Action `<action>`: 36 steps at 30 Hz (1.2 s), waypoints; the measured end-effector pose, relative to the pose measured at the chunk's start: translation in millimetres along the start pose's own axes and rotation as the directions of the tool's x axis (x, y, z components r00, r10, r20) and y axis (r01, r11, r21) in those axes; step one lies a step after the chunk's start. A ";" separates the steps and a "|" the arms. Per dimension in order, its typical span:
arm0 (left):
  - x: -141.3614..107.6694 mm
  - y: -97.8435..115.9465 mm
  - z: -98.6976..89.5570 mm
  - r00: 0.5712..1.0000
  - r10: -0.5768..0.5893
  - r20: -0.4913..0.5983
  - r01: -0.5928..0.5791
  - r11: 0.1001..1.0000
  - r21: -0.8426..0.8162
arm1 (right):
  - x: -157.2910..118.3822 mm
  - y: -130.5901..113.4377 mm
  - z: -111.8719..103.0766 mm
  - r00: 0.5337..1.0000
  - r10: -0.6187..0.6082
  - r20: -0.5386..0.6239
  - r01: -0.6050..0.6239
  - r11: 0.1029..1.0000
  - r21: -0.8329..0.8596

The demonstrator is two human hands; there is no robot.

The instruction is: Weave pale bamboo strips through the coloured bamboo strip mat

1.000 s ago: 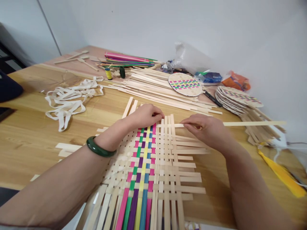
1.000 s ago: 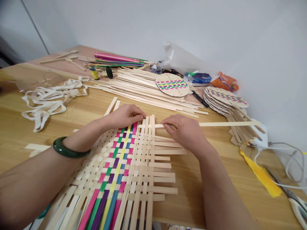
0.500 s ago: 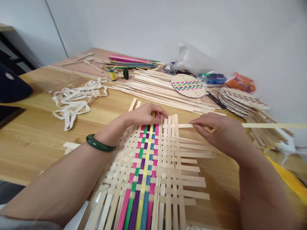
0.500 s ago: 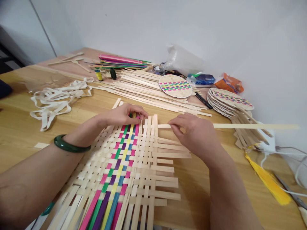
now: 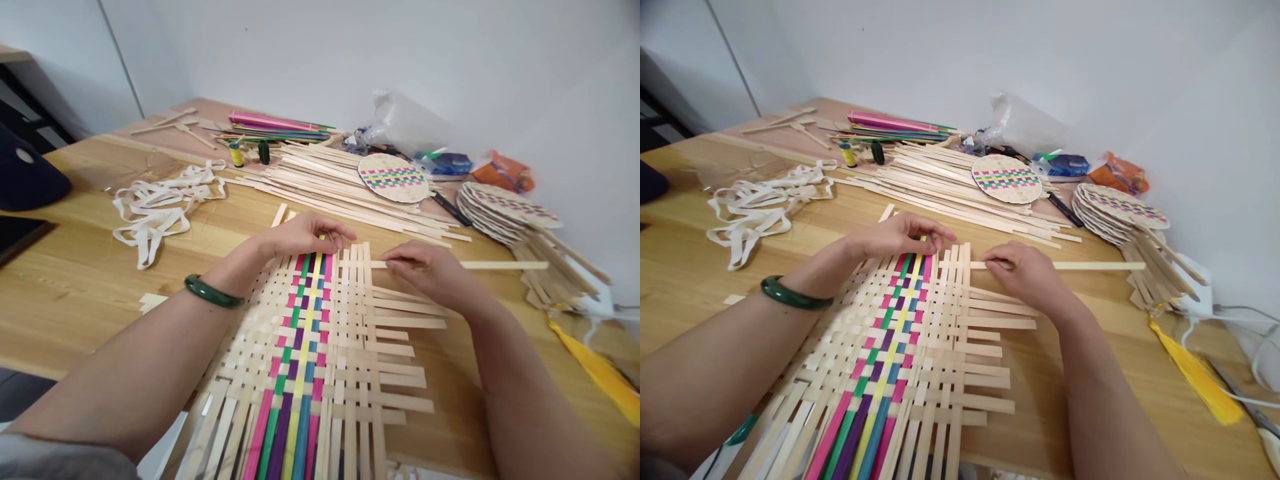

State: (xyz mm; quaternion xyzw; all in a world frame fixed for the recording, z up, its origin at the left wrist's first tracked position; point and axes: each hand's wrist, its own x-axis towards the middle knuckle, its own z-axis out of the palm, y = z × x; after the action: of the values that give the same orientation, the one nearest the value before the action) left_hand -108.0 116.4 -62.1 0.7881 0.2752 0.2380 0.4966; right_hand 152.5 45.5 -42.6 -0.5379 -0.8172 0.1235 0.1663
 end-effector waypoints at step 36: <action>-2.8 12.8 -4.3 0.984 -0.171 0.055 0.156 0.964 0.216 | 6.9 14.8 20.1 0.994 0.052 0.094 -0.071 0.973 0.218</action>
State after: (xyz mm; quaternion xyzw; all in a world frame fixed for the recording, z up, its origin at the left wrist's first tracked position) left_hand -110.4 112.7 -48.9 0.8189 0.3447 0.1369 0.4380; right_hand 154.2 57.1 -65.6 -0.5352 -0.7877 0.2424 0.1853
